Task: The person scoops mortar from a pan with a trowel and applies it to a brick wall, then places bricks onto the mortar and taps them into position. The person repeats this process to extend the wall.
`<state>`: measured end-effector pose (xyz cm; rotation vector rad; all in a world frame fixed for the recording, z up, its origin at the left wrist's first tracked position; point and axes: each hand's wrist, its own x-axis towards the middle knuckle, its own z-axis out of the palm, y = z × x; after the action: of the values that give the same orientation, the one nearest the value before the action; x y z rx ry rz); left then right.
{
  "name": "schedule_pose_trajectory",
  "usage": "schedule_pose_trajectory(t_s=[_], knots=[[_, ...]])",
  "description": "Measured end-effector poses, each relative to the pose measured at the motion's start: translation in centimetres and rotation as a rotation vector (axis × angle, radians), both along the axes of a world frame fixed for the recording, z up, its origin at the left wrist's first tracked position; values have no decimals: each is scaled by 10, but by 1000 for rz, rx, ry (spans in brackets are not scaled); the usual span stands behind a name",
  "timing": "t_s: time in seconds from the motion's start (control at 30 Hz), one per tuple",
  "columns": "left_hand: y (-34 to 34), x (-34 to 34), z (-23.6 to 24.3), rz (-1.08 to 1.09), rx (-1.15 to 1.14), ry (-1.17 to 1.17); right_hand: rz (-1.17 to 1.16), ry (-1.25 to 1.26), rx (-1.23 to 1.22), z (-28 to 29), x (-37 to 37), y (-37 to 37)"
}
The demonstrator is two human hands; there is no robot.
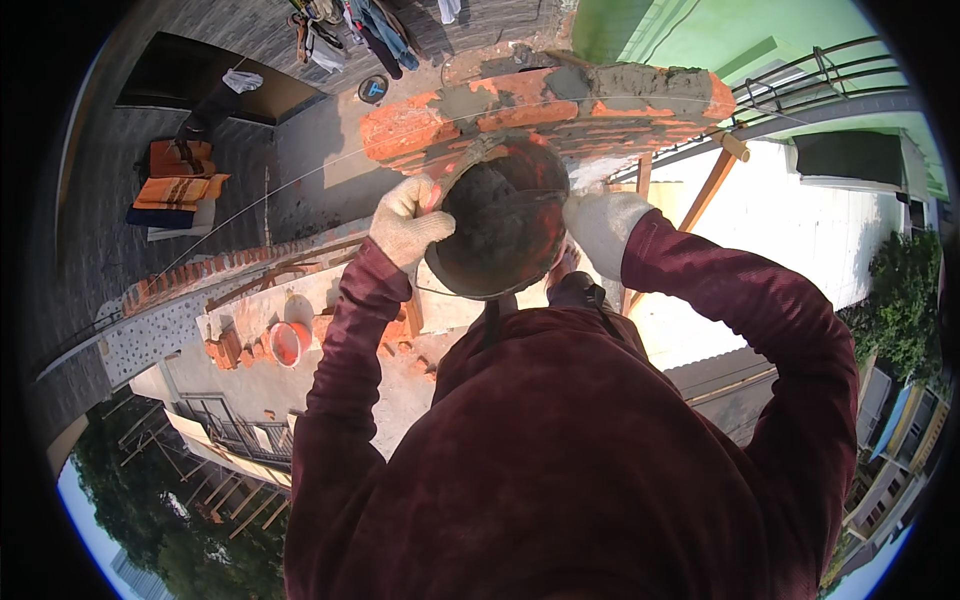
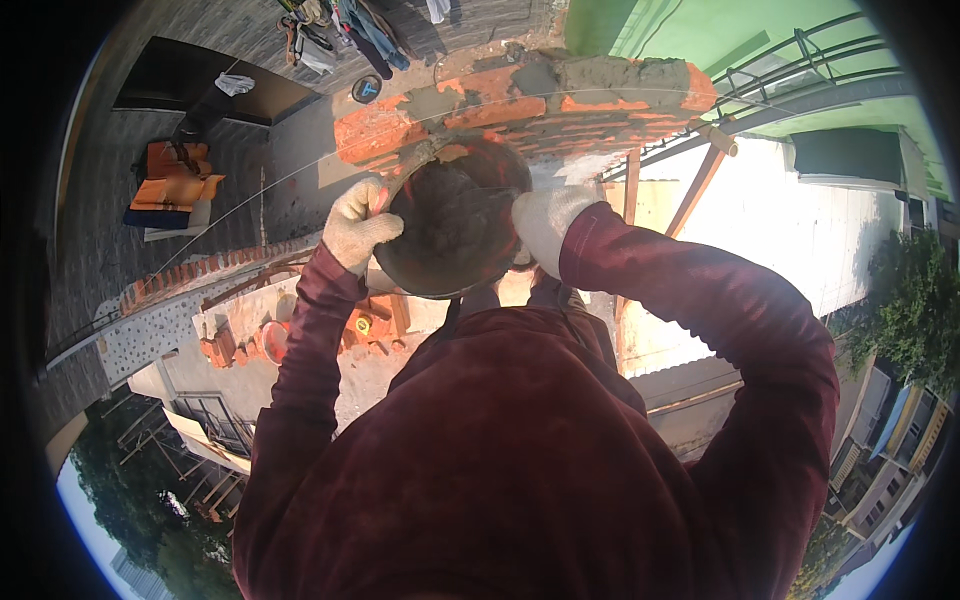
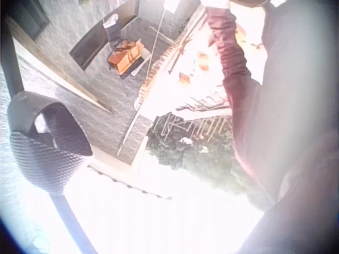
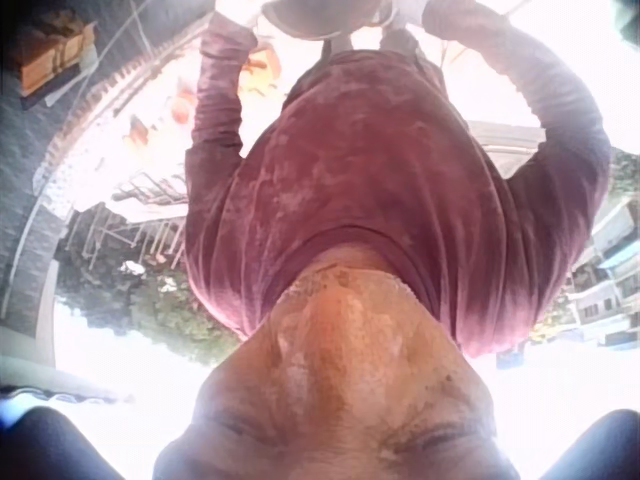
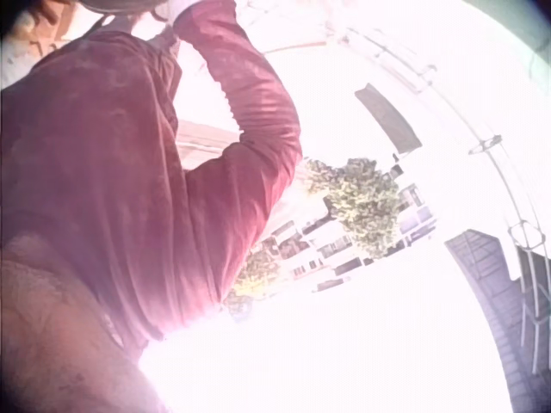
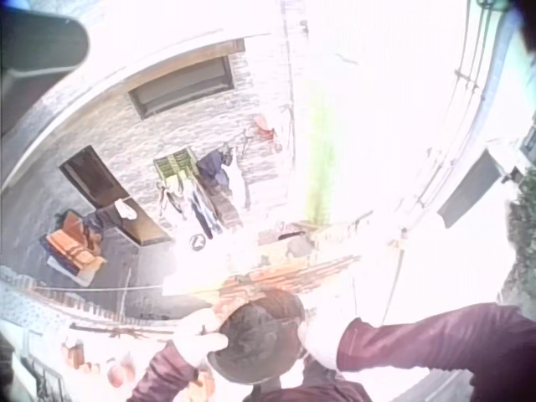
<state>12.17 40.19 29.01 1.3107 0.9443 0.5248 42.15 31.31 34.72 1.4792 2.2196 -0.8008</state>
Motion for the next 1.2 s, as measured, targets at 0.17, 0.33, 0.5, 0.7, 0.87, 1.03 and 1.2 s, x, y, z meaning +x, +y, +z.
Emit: schedule_pose_trajectory(t_s=[0.17, 0.33, 0.5, 0.7, 0.87, 1.03, 1.2], knots=[[10, 20, 41, -18, -58, 75, -133, -38, 108, 1, 7, 34], [26, 29, 55, -155, 13, -13, 115, -123, -348, -64, 31, 64], [25, 29, 70, -72, 42, -85, -359, 388, -688, 8, 37, 43], [11, 36, 50, 113, 15, -201, -285, 487, -578, 21, 43, 35], [-6, 45, 25, 157, -27, -259, -562, 586, -742, 38, 49, 21], [-17, 43, -7, 266, -1, -327, -731, 800, -815, 29, 55, -10], [-26, 58, -4, 443, -150, -350, -964, 991, -663, 30, 63, -49]])
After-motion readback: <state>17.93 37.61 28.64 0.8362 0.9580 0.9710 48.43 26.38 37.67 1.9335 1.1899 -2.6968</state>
